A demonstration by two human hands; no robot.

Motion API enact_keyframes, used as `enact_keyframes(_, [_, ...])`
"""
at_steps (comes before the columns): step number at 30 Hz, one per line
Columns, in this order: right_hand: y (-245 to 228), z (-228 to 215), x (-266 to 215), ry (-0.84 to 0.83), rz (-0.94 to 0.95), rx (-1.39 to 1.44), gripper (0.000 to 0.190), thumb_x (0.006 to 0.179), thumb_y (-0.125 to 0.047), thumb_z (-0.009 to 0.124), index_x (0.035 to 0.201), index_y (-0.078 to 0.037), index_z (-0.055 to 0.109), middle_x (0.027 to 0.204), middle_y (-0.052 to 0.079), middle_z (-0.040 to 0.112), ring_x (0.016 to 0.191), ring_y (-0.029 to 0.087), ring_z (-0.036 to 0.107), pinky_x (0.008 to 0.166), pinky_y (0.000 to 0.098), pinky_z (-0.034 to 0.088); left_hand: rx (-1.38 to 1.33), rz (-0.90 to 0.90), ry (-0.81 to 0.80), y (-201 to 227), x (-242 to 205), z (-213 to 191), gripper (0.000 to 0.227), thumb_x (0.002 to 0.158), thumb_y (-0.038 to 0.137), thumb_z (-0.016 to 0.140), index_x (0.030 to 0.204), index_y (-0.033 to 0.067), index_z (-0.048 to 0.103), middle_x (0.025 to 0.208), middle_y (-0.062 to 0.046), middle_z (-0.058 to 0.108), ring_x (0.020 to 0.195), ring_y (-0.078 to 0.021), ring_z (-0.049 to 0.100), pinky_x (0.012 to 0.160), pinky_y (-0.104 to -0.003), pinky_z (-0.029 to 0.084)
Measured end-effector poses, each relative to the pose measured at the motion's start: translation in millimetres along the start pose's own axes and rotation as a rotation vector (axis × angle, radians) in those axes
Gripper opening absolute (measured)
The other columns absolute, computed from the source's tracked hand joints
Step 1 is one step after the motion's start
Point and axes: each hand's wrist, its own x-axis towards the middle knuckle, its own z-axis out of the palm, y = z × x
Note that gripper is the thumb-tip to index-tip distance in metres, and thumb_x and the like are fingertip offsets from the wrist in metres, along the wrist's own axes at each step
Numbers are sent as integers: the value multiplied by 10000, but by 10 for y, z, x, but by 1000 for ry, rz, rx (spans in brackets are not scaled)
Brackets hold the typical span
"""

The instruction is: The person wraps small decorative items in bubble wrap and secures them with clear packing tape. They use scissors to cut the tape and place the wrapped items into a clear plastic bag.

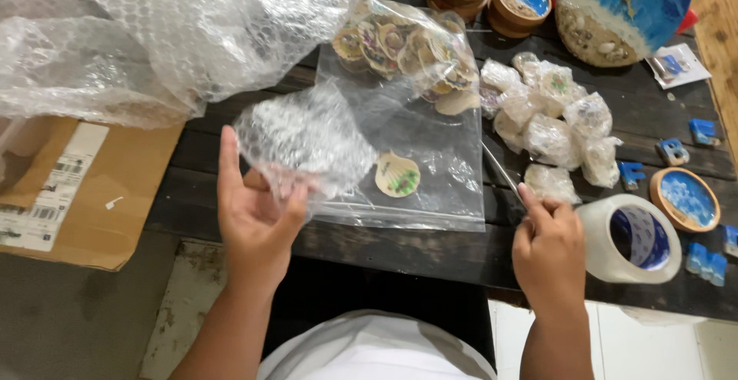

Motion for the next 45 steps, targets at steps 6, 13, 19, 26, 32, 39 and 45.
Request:
enact_keyframes(6, [-84,181,-30,-7,64,-100,478,994,-279,587,1461,-206,658,1205,160,569,1114,420,509,1065,540,348,-124,-232,-32,-96,-92,-226,922,857,86,708,1615,10,188,1198,-264,675,1112,-370,703,971,-520,601])
enact_keyframes(13, [-805,68,-30,165,-532,308,283,854,-187,872,1119,-171,773,1041,55,679,955,237,615,887,382,509,-122,-219,4,-158,-59,-258,239,985,298,619,1031,118,770,1142,-81,766,1139,-235,714,1051,-428,521])
enact_keyframes(19, [-870,160,141,-26,-711,333,80,955,-170,723,1000,-122,770,974,22,723,860,251,619,829,379,522,-297,-49,-492,-24,-35,-463,304,978,150,485,698,90,587,1268,-159,660,1151,-244,666,1158,-475,479])
enact_keyframes(26, [-856,153,193,-4,-694,299,206,875,-212,805,1072,-187,752,954,1,727,874,244,666,844,379,546,-53,-152,-581,510,26,-215,165,785,136,683,699,24,596,848,-157,629,614,-177,557,532,-335,481])
enact_keyframes(32, [-968,111,232,9,-824,336,51,930,-97,773,965,-78,740,952,44,736,817,245,641,762,353,528,1037,-16,-661,527,35,-248,400,820,88,696,1178,158,532,944,-12,669,592,-168,554,580,-338,482])
enact_keyframes(39, [-1017,26,263,-13,-751,420,67,898,-136,800,908,-91,752,920,10,766,830,220,642,803,344,528,1132,254,-827,519,34,57,237,724,153,731,940,196,820,1505,-26,525,606,-235,719,478,-409,513])
enact_keyframes(45, [-986,-94,297,84,-639,477,51,930,-121,778,978,-123,761,978,75,708,869,219,632,855,372,486,1399,52,-920,250,46,91,286,770,237,721,1040,196,802,1561,87,509,715,-283,741,480,-448,534])
